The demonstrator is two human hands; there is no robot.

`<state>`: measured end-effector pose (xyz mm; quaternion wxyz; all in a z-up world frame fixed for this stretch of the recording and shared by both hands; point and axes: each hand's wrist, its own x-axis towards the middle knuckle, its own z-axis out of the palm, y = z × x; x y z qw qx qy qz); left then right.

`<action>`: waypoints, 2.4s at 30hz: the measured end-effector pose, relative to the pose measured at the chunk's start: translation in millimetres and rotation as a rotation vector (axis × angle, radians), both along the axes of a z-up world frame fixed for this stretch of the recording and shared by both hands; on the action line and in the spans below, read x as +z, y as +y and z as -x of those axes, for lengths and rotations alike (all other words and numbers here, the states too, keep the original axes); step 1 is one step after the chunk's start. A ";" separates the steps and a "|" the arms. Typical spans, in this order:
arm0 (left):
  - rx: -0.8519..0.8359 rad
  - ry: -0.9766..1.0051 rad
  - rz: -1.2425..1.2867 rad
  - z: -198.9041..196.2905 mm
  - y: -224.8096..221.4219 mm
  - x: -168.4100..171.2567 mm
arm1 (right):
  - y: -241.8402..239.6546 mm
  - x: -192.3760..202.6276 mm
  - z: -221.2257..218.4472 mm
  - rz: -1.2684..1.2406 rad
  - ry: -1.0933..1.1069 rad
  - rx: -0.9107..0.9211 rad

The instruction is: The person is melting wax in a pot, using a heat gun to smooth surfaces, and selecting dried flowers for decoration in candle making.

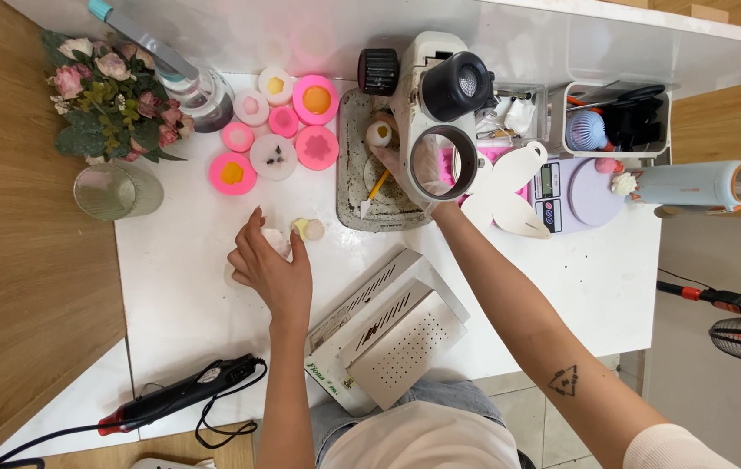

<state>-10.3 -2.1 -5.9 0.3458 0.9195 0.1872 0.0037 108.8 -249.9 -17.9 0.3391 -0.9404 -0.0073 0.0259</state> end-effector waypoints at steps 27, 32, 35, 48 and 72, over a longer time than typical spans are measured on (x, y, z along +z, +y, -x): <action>0.007 0.006 0.023 6.6 -0.3 6.7 | 1.9 10.4 24.7 0.041 -0.055 -0.147; 0.006 -0.034 0.029 13.5 -0.5 15.5 | -9.4 22.4 65.0 0.016 -0.205 -0.146; 0.031 -0.047 0.045 19.6 -1.6 20.9 | -21.4 39.9 99.3 -0.111 0.088 -0.349; 0.058 -0.075 0.106 73.4 -3.8 35.5 | -58.6 83.0 217.3 -0.483 -0.002 -0.626; 0.335 0.170 1.453 167.6 53.5 65.4 | 26.2 162.6 236.1 -0.765 -0.054 -0.439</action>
